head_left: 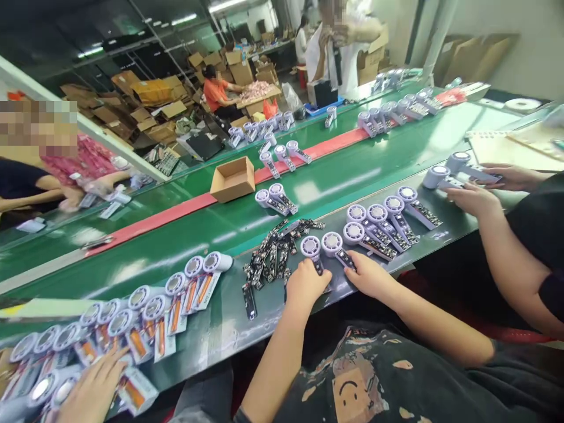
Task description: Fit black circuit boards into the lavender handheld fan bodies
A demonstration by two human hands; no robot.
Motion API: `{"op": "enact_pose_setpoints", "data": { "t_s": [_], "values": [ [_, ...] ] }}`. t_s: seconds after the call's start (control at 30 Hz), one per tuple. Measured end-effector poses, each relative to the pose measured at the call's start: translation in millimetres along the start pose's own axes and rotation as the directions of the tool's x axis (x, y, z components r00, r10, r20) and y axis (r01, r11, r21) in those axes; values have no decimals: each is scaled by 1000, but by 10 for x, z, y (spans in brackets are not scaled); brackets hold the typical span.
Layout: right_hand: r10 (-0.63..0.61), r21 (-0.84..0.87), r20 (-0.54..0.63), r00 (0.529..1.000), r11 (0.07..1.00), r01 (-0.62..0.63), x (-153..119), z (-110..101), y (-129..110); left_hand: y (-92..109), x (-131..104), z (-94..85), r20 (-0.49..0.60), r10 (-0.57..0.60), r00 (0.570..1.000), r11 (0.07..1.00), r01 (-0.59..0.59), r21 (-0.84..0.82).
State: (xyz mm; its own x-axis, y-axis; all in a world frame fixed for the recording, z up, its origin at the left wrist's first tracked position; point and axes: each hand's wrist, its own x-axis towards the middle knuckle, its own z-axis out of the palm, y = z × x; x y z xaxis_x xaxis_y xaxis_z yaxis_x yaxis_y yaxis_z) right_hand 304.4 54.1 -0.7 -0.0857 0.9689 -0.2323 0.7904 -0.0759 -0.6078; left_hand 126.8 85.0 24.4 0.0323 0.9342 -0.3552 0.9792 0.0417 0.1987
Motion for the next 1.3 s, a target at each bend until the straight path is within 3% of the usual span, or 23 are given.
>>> {"op": "enact_pose_setpoints", "data": {
  "t_s": [0.1, 0.27, 0.43, 0.5, 0.53, 0.57, 0.67, 0.7, 0.77, 0.83, 0.9, 1.03, 1.3],
  "values": [
    [29, -51, 1, 1000, 998, -29, -61, -43, -67, -49, 49, -41, 16, -11, 1000, 1000, 11, 20],
    [78, -106, 9, 997, 991, -77, -88, -64, -196, -120, 62, 0, -48, -18, 999, 999, 16, -35],
    [54, -30, 27, 998, 998, -53, 12, -98, -225, -333, -4, 91, -114, -10, 993, 963, -21, -267],
    [29, 57, 39, 999, 998, -31, 47, -92, -201, -458, -72, 157, -145, -6, 989, 898, -59, -436],
    [18, 106, 51, 999, 994, -24, 60, -75, -190, -517, -115, 192, -160, -19, 987, 821, -76, -565],
    [8, 149, 70, 998, 989, -19, 67, -47, -184, -567, -162, 219, -171, -46, 984, 683, -93, -724],
    [-24, 386, 105, 994, 922, -18, 65, 89, -211, -648, -335, 219, -125, -57, 990, 159, -115, -981],
    [-38, 498, 97, 995, 867, -15, 58, 143, -232, -650, -394, 189, -104, -23, 994, 50, -102, -993],
    [-50, 700, 57, 997, 714, -5, 41, 241, -279, -629, -491, 108, -83, 25, 996, -64, -81, -995],
    [-43, 800, 29, 999, 600, 3, 29, 313, -310, -604, -549, 41, -96, -11, 995, -81, -97, -992],
    [-25, 834, 15, 1000, 552, 1, 27, 359, -304, -596, -579, 21, -142, -92, 986, -69, -148, -987],
    [26, 825, -2, 1000, 565, -13, 39, 410, -205, -633, -605, 90, -243, -180, 953, -89, -262, -961],
    [59, 812, -7, 998, 583, -29, -3, 454, -142, -639, -650, 127, -276, -127, 953, -97, -288, -953]
  ]
}}
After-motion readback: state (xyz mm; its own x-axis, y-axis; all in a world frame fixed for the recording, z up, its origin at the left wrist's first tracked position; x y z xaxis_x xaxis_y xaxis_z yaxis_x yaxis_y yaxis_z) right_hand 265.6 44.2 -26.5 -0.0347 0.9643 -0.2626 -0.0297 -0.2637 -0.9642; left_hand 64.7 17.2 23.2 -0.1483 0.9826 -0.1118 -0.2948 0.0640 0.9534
